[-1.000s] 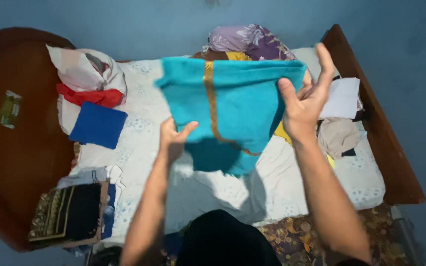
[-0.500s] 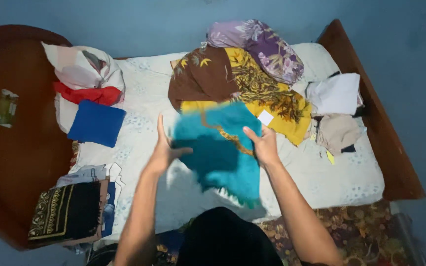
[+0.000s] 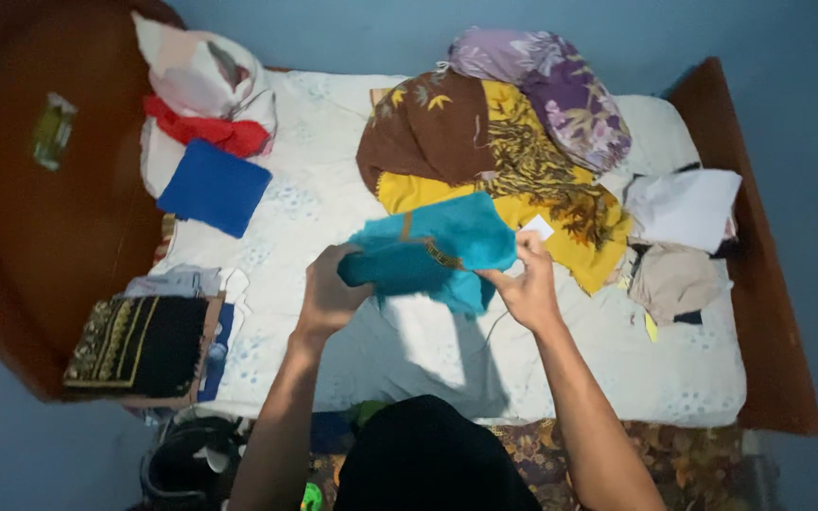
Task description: Organize and sort various items of clothing from a bed into a wooden wardrobe.
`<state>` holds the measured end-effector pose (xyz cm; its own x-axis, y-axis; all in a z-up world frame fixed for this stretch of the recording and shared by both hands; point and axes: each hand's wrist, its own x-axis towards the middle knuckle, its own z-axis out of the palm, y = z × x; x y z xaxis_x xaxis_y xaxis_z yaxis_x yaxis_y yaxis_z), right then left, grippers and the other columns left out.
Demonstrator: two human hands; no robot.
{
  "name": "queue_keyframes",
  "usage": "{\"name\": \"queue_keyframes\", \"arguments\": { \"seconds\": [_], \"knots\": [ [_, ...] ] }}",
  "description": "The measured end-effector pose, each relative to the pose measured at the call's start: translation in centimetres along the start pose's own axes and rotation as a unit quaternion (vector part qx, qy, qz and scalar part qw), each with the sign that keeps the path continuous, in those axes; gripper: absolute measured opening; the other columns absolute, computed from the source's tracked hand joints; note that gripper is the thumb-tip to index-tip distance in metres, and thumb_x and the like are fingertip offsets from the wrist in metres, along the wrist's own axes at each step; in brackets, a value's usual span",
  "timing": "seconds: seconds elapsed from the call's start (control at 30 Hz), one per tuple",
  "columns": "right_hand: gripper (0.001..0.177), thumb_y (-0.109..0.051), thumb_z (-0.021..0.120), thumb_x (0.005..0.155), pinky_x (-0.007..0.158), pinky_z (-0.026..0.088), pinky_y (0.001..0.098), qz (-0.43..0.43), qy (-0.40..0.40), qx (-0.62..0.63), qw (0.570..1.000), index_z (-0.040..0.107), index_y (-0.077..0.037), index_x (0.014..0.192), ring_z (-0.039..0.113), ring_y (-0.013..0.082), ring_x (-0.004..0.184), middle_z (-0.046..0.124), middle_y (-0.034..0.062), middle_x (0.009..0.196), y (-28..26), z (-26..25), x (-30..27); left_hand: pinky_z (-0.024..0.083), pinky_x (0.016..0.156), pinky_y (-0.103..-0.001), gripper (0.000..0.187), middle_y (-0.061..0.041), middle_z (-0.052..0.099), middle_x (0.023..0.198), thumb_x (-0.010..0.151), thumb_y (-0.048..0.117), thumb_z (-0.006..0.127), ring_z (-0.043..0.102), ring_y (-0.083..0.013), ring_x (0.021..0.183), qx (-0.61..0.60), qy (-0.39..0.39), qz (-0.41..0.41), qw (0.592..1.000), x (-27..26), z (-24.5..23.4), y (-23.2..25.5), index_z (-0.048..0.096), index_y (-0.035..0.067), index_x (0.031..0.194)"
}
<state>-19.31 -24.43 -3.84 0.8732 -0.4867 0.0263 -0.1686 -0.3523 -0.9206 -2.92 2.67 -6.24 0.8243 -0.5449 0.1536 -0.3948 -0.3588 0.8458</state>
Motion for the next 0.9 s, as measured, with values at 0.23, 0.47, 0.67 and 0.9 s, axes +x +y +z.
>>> {"name": "queue_keyframes", "arguments": {
  "seconds": [0.23, 0.47, 0.67, 0.9],
  "knots": [
    [0.025, -0.005, 0.082, 0.083, 0.090, 0.047, 0.0348, -0.235, -0.073, -0.039, 0.969, 0.071, 0.000, 0.105, 0.062, 0.0214, 0.100, 0.069, 0.0109, 0.106, -5.9, 0.2, 1.2, 0.054, 0.089, -0.041, 0.041, -0.015, 0.071, 0.100, 0.068, 0.009, 0.088, 0.068, -0.0300, 0.096, -0.096, 0.062, -0.002, 0.993, -4.0, -4.2, -0.9, 0.071, 0.003, 0.105],
    [0.026, -0.006, 0.081, 0.096, 0.079, 0.051, 0.0277, -0.117, -0.038, 0.150, 0.981, 0.058, -0.004, 0.109, 0.060, 0.0117, 0.086, 0.067, 0.0035, 0.098, -5.7, 9.6, 4.6, 0.059, 0.089, -0.038, 0.050, -0.007, 0.071, 0.115, 0.085, 0.020, 0.078, 0.070, -0.0198, 0.103, -0.409, 0.070, -0.275, 0.867, -9.8, 1.2, -10.0, 0.060, 0.004, 0.128],
    [0.074, -0.033, 0.082, 0.081, 0.101, 0.049, 0.0378, 0.146, -0.368, 0.072, 0.915, 0.049, -0.008, 0.142, 0.064, 0.0165, 0.115, 0.067, 0.0046, 0.127, 3.9, 16.9, 4.4, 0.060, 0.082, -0.046, 0.050, -0.017, 0.072, 0.111, 0.089, 0.020, 0.075, 0.071, -0.0273, 0.092, -0.451, 0.281, -0.327, 0.782, -15.7, -0.8, -13.3, 0.062, -0.004, 0.131],
    [0.056, -0.016, 0.077, 0.080, 0.089, 0.057, 0.0418, 0.251, -0.387, 0.137, 0.876, 0.059, -0.004, 0.132, 0.070, 0.0242, 0.101, 0.072, 0.0128, 0.116, 6.7, 27.9, -0.4, 0.054, 0.099, -0.048, 0.085, -0.016, 0.052, 0.144, 0.084, 0.025, 0.077, 0.059, -0.0316, 0.124, -0.388, 0.212, -0.458, 0.771, -22.9, -8.1, -15.5, 0.033, 0.014, 0.155]
  ]
}}
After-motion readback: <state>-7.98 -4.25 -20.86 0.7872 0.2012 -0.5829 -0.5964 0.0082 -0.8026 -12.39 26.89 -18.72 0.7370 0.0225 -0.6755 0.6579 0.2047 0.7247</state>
